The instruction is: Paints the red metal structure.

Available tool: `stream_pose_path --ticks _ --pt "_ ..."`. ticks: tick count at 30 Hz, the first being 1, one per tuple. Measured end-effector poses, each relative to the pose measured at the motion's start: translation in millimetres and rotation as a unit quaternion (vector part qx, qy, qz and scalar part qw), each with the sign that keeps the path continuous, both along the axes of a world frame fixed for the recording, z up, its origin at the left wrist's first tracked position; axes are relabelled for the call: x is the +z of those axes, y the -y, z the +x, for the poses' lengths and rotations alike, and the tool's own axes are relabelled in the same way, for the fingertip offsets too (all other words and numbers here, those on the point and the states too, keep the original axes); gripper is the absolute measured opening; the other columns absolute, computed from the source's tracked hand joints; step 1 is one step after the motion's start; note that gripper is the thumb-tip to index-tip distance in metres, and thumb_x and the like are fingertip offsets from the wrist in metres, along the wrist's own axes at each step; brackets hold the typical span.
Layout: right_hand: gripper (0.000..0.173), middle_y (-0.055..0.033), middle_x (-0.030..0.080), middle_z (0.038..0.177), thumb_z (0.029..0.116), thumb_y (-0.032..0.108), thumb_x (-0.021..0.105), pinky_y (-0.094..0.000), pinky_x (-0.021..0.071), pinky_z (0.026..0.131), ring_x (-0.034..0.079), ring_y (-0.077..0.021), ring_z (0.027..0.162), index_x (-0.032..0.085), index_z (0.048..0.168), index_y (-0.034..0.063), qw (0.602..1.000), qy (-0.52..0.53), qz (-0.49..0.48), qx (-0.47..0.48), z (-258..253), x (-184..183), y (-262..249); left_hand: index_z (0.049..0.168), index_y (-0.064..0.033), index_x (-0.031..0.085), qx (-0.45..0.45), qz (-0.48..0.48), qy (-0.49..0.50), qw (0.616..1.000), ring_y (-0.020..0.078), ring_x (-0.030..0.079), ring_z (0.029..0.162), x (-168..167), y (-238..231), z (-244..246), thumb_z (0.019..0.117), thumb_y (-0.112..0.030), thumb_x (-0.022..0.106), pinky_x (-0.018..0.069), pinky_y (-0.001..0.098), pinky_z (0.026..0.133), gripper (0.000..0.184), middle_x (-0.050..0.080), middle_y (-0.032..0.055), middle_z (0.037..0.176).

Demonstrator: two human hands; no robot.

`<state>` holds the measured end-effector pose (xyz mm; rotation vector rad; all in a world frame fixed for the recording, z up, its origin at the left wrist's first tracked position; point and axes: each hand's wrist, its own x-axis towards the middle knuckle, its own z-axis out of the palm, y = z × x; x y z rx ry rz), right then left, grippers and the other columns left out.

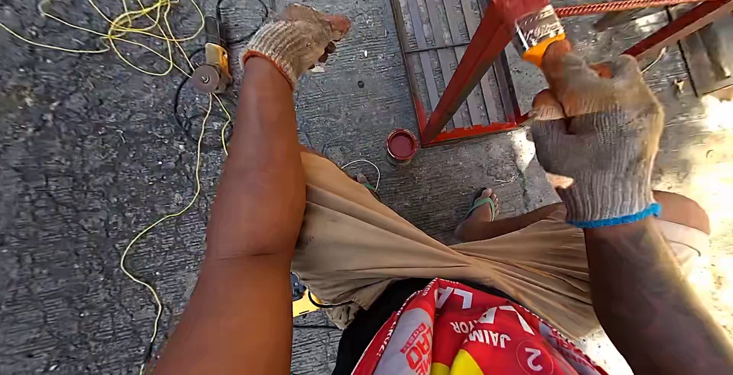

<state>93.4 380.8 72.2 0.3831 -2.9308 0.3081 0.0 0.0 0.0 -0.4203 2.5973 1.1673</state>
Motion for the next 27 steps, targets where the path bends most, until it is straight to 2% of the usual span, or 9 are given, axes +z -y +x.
stream_pose_path --ticks 3,6,8,13,18,21,23,25,27 --pt "0.040 -0.0239 0.068 0.114 0.1001 0.026 0.059 -0.0631 0.0558 0.073 0.069 -0.0434 0.096 0.065 0.140 0.0248 0.983 0.169 0.048 0.051 16 -71 8 0.127 -0.0164 0.068 -0.018 -0.016 -0.045 0.999 0.0098 0.065 0.097 2 2 -4 0.1017 -0.048 0.056 0.0534 0.0360 0.090 0.042 0.069 0.0030 0.113" --pt "0.032 -0.0191 0.069 0.110 0.1009 0.024 0.058 -0.0609 0.0564 0.075 0.069 -0.0403 0.098 0.069 0.130 0.0204 0.949 0.271 0.112 0.112 8 -125 32 0.123 -0.0160 0.069 0.003 0.035 -0.048 0.998 0.0019 0.061 0.086 9 -11 -5 0.1024 -0.041 0.060 0.0517 0.0247 0.081 0.033 0.068 -0.0040 0.104" --pt "0.028 -0.0195 0.069 0.111 0.1007 0.024 0.055 -0.0603 0.0570 0.075 0.069 -0.0405 0.098 0.071 0.122 0.0177 0.936 0.285 0.159 0.136 -6 -157 52 0.117 -0.0167 0.070 0.000 0.055 -0.049 0.997 -0.0003 0.060 0.078 5 -13 -13 0.1016 -0.041 0.061 0.0514 0.0213 0.074 0.030 0.066 -0.0072 0.095" --pt "0.027 -0.0257 0.065 0.122 0.1033 0.019 0.052 -0.0637 0.0554 0.080 0.068 -0.0459 0.103 0.069 0.122 0.0099 0.918 0.298 0.219 0.140 -44 -221 99 0.117 -0.0206 0.070 -0.004 0.041 -0.013 0.999 0.0021 0.062 0.078 -5 2 -31 0.1006 -0.048 0.059 0.0523 0.0244 0.072 0.034 0.067 -0.0071 0.095" --pt "0.028 -0.0252 0.064 0.125 0.1044 0.017 0.048 -0.0652 0.0542 0.086 0.065 -0.0468 0.111 0.069 0.122 0.0076 0.902 0.339 0.233 0.128 -41 -250 108 0.114 -0.0243 0.071 0.023 0.039 -0.025 0.999 0.0048 0.066 0.083 -24 36 -34 0.0987 -0.054 0.059 0.0545 0.0270 0.073 0.035 0.070 -0.0068 0.098" --pt "0.036 -0.0185 0.069 0.127 0.1037 0.025 0.048 -0.0643 0.0528 0.094 0.065 -0.0398 0.120 0.069 0.130 0.0137 0.906 0.377 0.163 0.101 -38 -235 95 0.109 -0.0234 0.074 0.038 0.038 -0.050 0.997 0.0040 0.069 0.082 -33 51 -35 0.0975 -0.044 0.065 0.0571 0.0260 0.072 0.026 0.073 -0.0079 0.097" --pt "0.037 -0.0184 0.066 0.133 0.1081 0.025 0.048 -0.0624 0.0499 0.100 0.064 -0.0368 0.121 0.060 0.141 0.0128 0.866 0.498 0.047 0.011 -35 -197 90 0.105 -0.0193 0.074 0.030 0.053 -0.074 0.995 0.0046 0.068 0.078 -39 60 -35 0.0967 -0.037 0.068 0.0570 0.0253 0.070 0.021 0.072 -0.0060 0.093" --pt "0.038 -0.0128 0.074 0.112 0.1044 0.028 0.050 -0.0510 0.0601 0.082 0.073 -0.0272 0.092 0.064 0.139 0.0178 0.849 0.515 -0.081 -0.082 -45 -219 77 0.106 -0.0206 0.074 0.028 0.047 -0.073 0.996 0.0040 0.069 0.080 -38 60 -37 0.0970 -0.039 0.067 0.0575 0.0253 0.072 0.021 0.073 -0.0070 0.094" --pt "0.036 -0.0108 0.074 0.099 0.1040 0.028 0.053 -0.0439 0.0619 0.072 0.072 -0.0220 0.076 0.065 0.136 0.0170 0.812 0.541 -0.163 -0.146 -57 -242 66 0.106 -0.0226 0.074 0.023 0.041 -0.072 0.996 0.0035 0.069 0.081 -36 55 -39 0.0974 -0.041 0.066 0.0572 0.0255 0.072 0.022 0.073 -0.0080 0.095"
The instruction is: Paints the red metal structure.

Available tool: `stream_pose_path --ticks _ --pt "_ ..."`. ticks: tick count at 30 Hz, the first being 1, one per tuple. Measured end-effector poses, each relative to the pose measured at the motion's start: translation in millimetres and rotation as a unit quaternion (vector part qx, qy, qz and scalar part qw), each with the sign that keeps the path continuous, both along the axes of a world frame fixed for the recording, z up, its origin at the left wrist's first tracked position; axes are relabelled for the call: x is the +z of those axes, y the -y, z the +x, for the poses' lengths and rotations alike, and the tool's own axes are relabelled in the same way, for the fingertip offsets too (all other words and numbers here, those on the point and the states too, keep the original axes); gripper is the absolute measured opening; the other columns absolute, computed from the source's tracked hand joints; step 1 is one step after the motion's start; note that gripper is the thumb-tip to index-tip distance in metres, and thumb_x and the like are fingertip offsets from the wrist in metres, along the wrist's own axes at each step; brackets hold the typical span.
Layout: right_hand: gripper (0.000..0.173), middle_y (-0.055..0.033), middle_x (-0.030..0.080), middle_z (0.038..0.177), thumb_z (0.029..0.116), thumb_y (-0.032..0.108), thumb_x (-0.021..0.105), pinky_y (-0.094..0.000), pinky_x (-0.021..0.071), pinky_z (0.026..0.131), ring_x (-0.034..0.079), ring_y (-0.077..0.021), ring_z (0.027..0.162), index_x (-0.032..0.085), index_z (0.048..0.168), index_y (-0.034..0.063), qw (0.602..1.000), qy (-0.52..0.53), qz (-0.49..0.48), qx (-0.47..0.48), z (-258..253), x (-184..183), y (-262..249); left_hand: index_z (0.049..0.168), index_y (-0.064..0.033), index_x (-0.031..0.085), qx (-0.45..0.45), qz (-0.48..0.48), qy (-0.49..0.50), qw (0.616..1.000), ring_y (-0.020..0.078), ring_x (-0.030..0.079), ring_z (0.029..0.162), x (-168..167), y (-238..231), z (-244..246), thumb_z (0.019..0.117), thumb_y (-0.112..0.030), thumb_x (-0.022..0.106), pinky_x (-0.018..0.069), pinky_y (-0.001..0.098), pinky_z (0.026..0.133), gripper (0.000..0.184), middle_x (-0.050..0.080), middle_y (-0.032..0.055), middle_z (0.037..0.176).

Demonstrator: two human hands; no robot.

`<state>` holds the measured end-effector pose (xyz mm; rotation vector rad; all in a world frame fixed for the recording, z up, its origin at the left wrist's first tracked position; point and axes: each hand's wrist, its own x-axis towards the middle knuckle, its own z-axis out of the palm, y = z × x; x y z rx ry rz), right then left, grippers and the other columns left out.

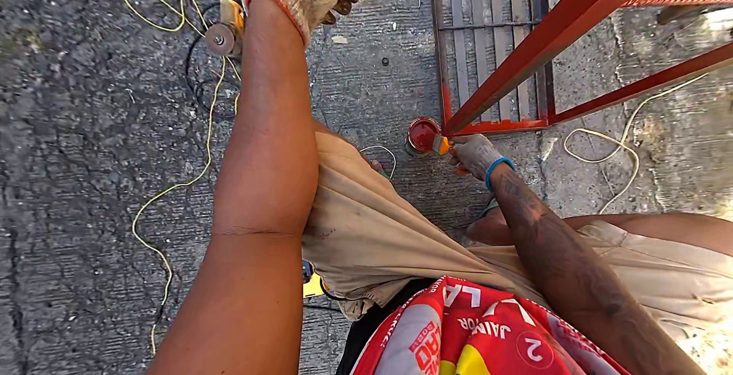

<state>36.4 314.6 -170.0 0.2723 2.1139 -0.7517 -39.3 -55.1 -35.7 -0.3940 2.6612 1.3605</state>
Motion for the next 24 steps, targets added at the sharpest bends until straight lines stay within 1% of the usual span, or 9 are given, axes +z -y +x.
stream_pose_path --ticks 2,5,9,11,14,17,19,21,24 --pt "0.035 -0.0103 0.072 0.098 0.1047 0.026 0.053 -0.0414 0.0610 0.069 0.069 -0.0199 0.072 0.065 0.135 0.0150 0.999 0.015 -0.010 -0.050 3 -4 -8 0.102 -0.0220 0.075 0.002 0.005 -0.010 1.000 0.0044 0.069 0.079 1 -7 -2 0.0949 -0.040 0.069 0.0576 0.0255 0.069 0.020 0.073 -0.0070 0.092" --pt "0.039 -0.0115 0.070 0.102 0.1058 0.025 0.053 -0.0393 0.0608 0.069 0.069 -0.0192 0.075 0.058 0.143 0.0147 0.993 0.025 -0.048 -0.104 10 -8 -20 0.100 -0.0220 0.075 -0.005 0.005 -0.016 1.000 0.0038 0.068 0.074 2 -15 -5 0.0938 -0.040 0.071 0.0558 0.0237 0.065 0.020 0.072 -0.0074 0.089" --pt "0.036 -0.0095 0.069 0.098 0.1064 0.026 0.055 -0.0355 0.0604 0.066 0.067 -0.0167 0.070 0.061 0.139 0.0124 0.979 0.026 -0.125 -0.158 10 -9 -20 0.100 -0.0214 0.075 -0.011 0.003 -0.013 1.000 0.0042 0.069 0.075 3 -22 -7 0.0934 -0.040 0.072 0.0571 0.0245 0.066 0.021 0.073 -0.0072 0.089" --pt "0.036 -0.0091 0.069 0.097 0.1063 0.028 0.055 -0.0365 0.0612 0.066 0.066 -0.0168 0.069 0.061 0.138 0.0124 0.975 0.021 -0.149 -0.165 10 -17 -18 0.103 -0.0240 0.075 -0.018 0.006 0.007 1.000 0.0028 0.068 0.076 4 -24 -6 0.0946 -0.045 0.069 0.0560 0.0236 0.067 0.023 0.073 -0.0092 0.089" --pt "0.036 -0.0093 0.071 0.095 0.1061 0.027 0.052 -0.0365 0.0602 0.065 0.067 -0.0169 0.067 0.062 0.137 0.0131 0.988 0.044 -0.087 -0.122 15 -29 -22 0.111 -0.0274 0.071 -0.040 0.014 0.042 0.998 0.0014 0.063 0.077 7 -26 -4 0.0977 -0.053 0.061 0.0522 0.0239 0.070 0.031 0.067 -0.0108 0.092" --pt "0.034 -0.0092 0.070 0.098 0.1073 0.027 0.050 -0.0383 0.0586 0.071 0.067 -0.0184 0.076 0.059 0.136 0.0122 0.975 0.126 -0.101 -0.151 22 -40 -41 0.111 -0.0269 0.070 -0.048 0.010 0.039 0.998 0.0024 0.062 0.078 5 -26 -3 0.0975 -0.055 0.060 0.0525 0.0248 0.070 0.033 0.066 -0.0096 0.093" --pt "0.032 -0.0093 0.070 0.103 0.1073 0.027 0.050 -0.0396 0.0599 0.075 0.069 -0.0192 0.082 0.058 0.133 0.0103 0.950 0.160 -0.166 -0.213 23 -47 -58 0.115 -0.0286 0.071 -0.059 -0.005 0.034 0.998 0.0024 0.067 0.088 3 -23 0 0.0976 -0.057 0.059 0.0558 0.0266 0.079 0.035 0.070 -0.0103 0.101" --pt "0.030 -0.0104 0.070 0.108 0.1062 0.025 0.050 -0.0433 0.0612 0.080 0.071 -0.0219 0.088 0.056 0.130 0.0085 0.921 0.167 -0.221 -0.273 25 -55 -71 0.114 -0.0292 0.071 -0.071 -0.022 0.023 0.997 0.0019 0.068 0.091 0 -19 0 0.0983 -0.056 0.059 0.0564 0.0265 0.081 0.033 0.071 -0.0111 0.103" --pt "0.034 -0.0102 0.069 0.116 0.1056 0.025 0.049 -0.0444 0.0609 0.086 0.071 -0.0234 0.099 0.055 0.136 0.0117 0.897 0.183 -0.256 -0.311 24 -65 -85 0.110 -0.0300 0.073 -0.070 -0.030 0.011 0.997 0.0024 0.069 0.090 -3 -14 -2 0.0975 -0.055 0.061 0.0572 0.0262 0.080 0.030 0.072 -0.0112 0.100"
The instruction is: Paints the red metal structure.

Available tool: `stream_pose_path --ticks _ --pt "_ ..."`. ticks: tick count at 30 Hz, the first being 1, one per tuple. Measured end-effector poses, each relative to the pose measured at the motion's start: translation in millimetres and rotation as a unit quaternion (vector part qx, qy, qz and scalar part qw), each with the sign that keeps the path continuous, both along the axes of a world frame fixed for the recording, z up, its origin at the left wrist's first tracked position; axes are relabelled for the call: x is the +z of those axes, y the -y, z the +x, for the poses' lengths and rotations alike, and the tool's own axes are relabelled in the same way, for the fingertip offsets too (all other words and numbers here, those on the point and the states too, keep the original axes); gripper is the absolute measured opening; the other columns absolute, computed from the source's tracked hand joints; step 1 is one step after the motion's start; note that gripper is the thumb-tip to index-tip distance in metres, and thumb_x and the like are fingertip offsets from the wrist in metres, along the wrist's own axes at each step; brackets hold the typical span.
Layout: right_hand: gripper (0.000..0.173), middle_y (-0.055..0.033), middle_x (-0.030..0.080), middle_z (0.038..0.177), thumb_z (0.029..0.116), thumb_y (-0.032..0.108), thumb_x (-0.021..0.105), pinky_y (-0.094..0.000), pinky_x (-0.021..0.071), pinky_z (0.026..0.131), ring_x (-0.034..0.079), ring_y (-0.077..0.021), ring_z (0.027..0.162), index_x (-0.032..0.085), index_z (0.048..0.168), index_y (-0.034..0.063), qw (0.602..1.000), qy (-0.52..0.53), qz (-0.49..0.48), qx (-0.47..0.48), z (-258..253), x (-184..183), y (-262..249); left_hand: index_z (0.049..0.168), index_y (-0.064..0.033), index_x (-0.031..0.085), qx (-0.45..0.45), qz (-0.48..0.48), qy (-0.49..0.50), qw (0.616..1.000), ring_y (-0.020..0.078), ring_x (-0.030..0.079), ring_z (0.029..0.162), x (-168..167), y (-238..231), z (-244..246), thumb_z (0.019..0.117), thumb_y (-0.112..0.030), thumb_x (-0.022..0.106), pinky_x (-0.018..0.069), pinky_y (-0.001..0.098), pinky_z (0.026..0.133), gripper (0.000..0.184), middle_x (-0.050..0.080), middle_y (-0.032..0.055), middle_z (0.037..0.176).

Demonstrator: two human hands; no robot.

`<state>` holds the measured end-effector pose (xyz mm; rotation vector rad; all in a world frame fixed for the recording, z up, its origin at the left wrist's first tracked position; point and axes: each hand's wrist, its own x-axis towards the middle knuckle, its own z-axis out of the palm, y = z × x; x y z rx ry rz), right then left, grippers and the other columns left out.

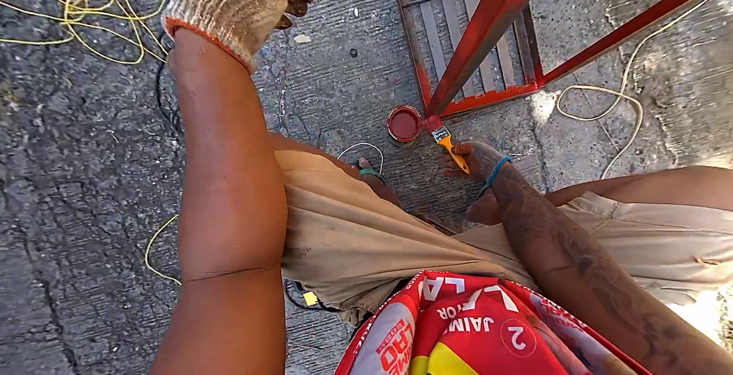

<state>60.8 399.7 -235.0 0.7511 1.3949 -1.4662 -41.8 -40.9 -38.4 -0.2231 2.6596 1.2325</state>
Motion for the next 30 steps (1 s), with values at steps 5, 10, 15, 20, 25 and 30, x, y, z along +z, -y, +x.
stream_pose_path --ticks 5,10,15,20,25,30 --pt "0.028 -0.0069 0.065 0.107 0.1032 0.025 0.052 -0.0419 0.0611 0.080 0.068 -0.0193 0.087 0.056 0.128 0.0127 0.995 0.040 0.052 -0.073 -9 -17 2 0.106 -0.0260 0.074 0.006 0.042 0.007 0.999 0.0026 0.069 0.088 -6 9 -4 0.0973 -0.046 0.065 0.0566 0.0240 0.078 0.023 0.072 -0.0098 0.096" --pt "0.023 -0.0057 0.059 0.093 0.1048 0.026 0.052 -0.0383 0.0595 0.071 0.062 -0.0171 0.073 0.055 0.123 0.0126 0.988 0.012 0.080 -0.131 -25 -24 23 0.109 -0.0270 0.073 0.023 0.045 0.035 0.998 0.0013 0.069 0.088 -4 7 -11 0.0983 -0.047 0.064 0.0562 0.0218 0.077 0.025 0.072 -0.0109 0.098" --pt "0.017 -0.0045 0.058 0.086 0.1060 0.024 0.050 -0.0352 0.0597 0.064 0.060 -0.0153 0.065 0.056 0.114 0.0107 0.982 -0.052 0.079 -0.162 -40 -11 41 0.110 -0.0282 0.072 0.034 0.030 0.043 0.998 0.0011 0.068 0.088 -1 -2 -15 0.0975 -0.051 0.063 0.0565 0.0228 0.076 0.028 0.072 -0.0115 0.099" --pt "0.014 -0.0034 0.059 0.084 0.1045 0.022 0.051 -0.0326 0.0593 0.061 0.059 -0.0136 0.061 0.057 0.112 0.0111 0.977 -0.085 0.050 -0.188 -34 37 36 0.110 -0.0255 0.071 0.052 0.058 0.046 0.996 0.0013 0.068 0.087 9 -10 -12 0.0977 -0.048 0.064 0.0558 0.0222 0.076 0.027 0.070 -0.0109 0.098" --pt "0.011 -0.0027 0.059 0.080 0.1049 0.021 0.051 -0.0315 0.0595 0.061 0.058 -0.0123 0.059 0.057 0.106 0.0109 0.971 -0.144 0.031 -0.186 -26 89 31 0.114 -0.0268 0.071 0.066 0.051 0.056 0.995 0.0021 0.067 0.087 22 -18 -2 0.0997 -0.050 0.060 0.0546 0.0243 0.076 0.029 0.071 -0.0106 0.100" --pt "0.012 -0.0020 0.058 0.078 0.1047 0.020 0.052 -0.0325 0.0597 0.062 0.056 -0.0122 0.058 0.059 0.105 0.0102 0.961 -0.204 0.007 -0.185 -16 148 24 0.123 -0.0299 0.069 0.072 0.046 0.067 0.994 0.0047 0.068 0.094 31 -26 10 0.0992 -0.058 0.056 0.0561 0.0298 0.082 0.039 0.071 -0.0091 0.107"
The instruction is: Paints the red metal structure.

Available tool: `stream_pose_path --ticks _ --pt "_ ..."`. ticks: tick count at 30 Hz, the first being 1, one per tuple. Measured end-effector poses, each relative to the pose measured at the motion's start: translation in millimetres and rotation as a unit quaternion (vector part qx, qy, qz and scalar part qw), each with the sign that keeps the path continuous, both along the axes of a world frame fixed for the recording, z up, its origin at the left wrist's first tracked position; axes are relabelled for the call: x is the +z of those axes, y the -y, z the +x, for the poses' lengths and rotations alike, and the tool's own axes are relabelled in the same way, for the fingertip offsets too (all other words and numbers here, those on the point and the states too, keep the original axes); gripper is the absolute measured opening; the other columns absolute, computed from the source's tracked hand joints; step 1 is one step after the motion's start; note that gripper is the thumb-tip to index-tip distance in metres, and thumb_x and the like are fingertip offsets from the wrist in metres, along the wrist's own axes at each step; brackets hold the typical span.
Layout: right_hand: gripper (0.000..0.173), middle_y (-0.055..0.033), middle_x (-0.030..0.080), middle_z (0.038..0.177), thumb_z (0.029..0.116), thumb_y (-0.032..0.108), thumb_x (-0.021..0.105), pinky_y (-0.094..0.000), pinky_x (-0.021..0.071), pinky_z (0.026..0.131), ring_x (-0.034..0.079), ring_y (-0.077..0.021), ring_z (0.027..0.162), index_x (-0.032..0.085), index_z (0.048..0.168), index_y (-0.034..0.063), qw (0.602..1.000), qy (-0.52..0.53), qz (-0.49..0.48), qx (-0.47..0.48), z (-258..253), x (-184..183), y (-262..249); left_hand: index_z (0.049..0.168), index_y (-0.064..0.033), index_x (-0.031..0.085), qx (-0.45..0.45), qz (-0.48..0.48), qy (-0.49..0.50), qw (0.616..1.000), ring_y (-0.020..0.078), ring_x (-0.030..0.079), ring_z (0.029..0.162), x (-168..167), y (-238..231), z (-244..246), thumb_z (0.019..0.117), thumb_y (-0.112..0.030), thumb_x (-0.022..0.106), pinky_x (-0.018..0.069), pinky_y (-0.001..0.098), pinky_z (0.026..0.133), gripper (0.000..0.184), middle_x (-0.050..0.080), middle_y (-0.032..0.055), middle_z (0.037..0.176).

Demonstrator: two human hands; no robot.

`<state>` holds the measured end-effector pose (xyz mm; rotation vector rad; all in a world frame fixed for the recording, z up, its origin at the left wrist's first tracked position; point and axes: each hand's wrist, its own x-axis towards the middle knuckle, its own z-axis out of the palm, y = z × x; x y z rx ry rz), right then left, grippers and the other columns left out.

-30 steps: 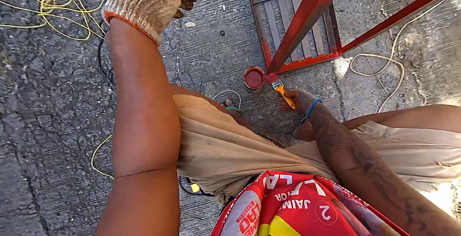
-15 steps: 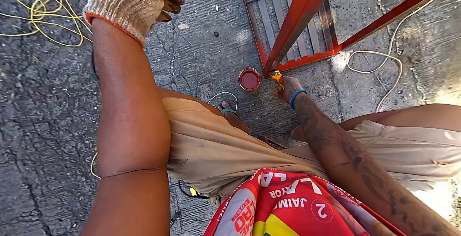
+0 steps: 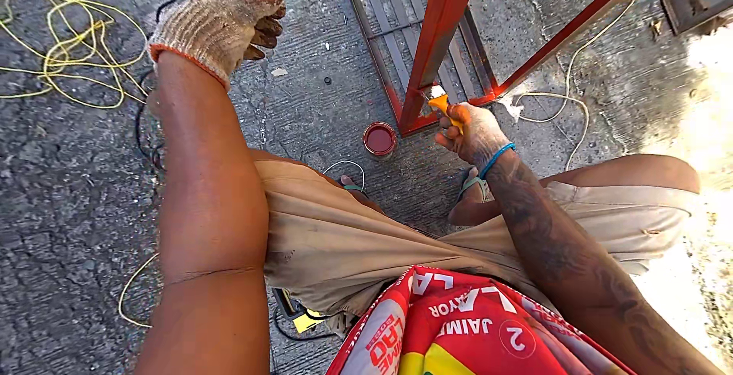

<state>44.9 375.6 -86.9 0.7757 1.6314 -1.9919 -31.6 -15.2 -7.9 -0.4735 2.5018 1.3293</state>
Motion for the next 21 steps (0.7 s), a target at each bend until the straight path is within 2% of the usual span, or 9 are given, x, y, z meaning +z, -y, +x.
stream_pose_path --ticks 3,5,6,8,11,13,15,16,21 --pt "0.018 -0.0026 0.063 0.081 0.1051 0.025 0.058 -0.0342 0.0622 0.064 0.062 -0.0137 0.061 0.063 0.114 0.0094 0.996 -0.074 0.037 0.042 10 37 -13 0.123 -0.0273 0.068 -0.010 -0.008 -0.009 1.000 0.0045 0.067 0.094 -2 -3 1 0.0988 -0.056 0.057 0.0556 0.0300 0.083 0.039 0.069 -0.0081 0.108" --pt "0.031 -0.0042 0.068 0.091 0.1045 0.032 0.061 -0.0392 0.0644 0.070 0.069 -0.0167 0.072 0.062 0.128 0.0122 0.971 -0.145 0.140 0.131 27 67 -28 0.124 -0.0239 0.067 -0.019 -0.016 -0.011 1.000 0.0054 0.065 0.094 3 -10 6 0.0997 -0.054 0.055 0.0545 0.0309 0.084 0.041 0.068 -0.0054 0.109" --pt "0.035 -0.0052 0.070 0.098 0.1043 0.038 0.061 -0.0411 0.0637 0.071 0.071 -0.0181 0.077 0.062 0.132 0.0166 0.945 -0.175 0.211 0.176 40 85 -35 0.127 -0.0222 0.066 -0.025 -0.022 -0.009 0.999 0.0076 0.065 0.096 5 -12 9 0.1004 -0.054 0.054 0.0544 0.0334 0.086 0.043 0.068 -0.0027 0.112" --pt "0.033 -0.0066 0.071 0.093 0.1045 0.041 0.057 -0.0455 0.0599 0.063 0.070 -0.0193 0.072 0.066 0.127 0.0177 0.870 -0.244 0.370 0.214 58 124 -38 0.131 -0.0192 0.065 -0.027 -0.020 -0.004 0.999 0.0123 0.065 0.099 8 -17 11 0.1013 -0.054 0.054 0.0535 0.0379 0.088 0.047 0.068 0.0026 0.116" --pt "0.040 -0.0070 0.072 0.103 0.1054 0.035 0.057 -0.0418 0.0614 0.069 0.070 -0.0152 0.078 0.061 0.139 0.0145 0.798 -0.360 0.451 0.173 65 153 -32 0.132 -0.0183 0.064 -0.025 -0.026 0.006 0.999 0.0131 0.065 0.099 6 -17 12 0.1007 -0.055 0.054 0.0536 0.0385 0.089 0.049 0.068 0.0035 0.116" --pt "0.047 -0.0086 0.072 0.113 0.1069 0.028 0.053 -0.0361 0.0624 0.076 0.071 -0.0120 0.088 0.052 0.149 0.0072 0.758 -0.451 0.457 0.115 51 142 -22 0.134 -0.0199 0.064 -0.038 -0.037 0.016 0.998 0.0134 0.066 0.101 6 -17 9 0.1020 -0.054 0.052 0.0535 0.0395 0.090 0.048 0.068 0.0038 0.119" --pt "0.051 -0.0121 0.069 0.124 0.1065 0.024 0.050 -0.0367 0.0600 0.083 0.069 -0.0167 0.100 0.047 0.154 0.0070 0.721 -0.486 0.489 0.075 32 116 -7 0.133 -0.0228 0.064 -0.040 -0.032 0.018 0.999 0.0110 0.066 0.099 3 -18 6 0.1024 -0.053 0.052 0.0540 0.0374 0.088 0.044 0.068 0.0008 0.117" --pt "0.052 -0.0127 0.068 0.132 0.1069 0.026 0.049 -0.0379 0.0586 0.089 0.069 -0.0197 0.109 0.046 0.156 0.0100 0.715 -0.461 0.519 0.078 25 102 0 0.132 -0.0235 0.064 -0.038 -0.030 0.017 0.999 0.0106 0.066 0.098 2 -19 5 0.1024 -0.053 0.051 0.0542 0.0372 0.087 0.044 0.068 0.0001 0.116" --pt "0.057 -0.0186 0.066 0.128 0.1072 0.025 0.043 -0.0518 0.0589 0.086 0.070 -0.0336 0.107 0.033 0.162 0.0143 0.744 -0.277 0.569 0.215 23 9 16 0.132 -0.0258 0.065 -0.014 -0.031 0.041 0.999 0.0120 0.068 0.100 0 -19 2 0.1013 -0.056 0.052 0.0556 0.0389 0.088 0.045 0.069 -0.0007 0.117"
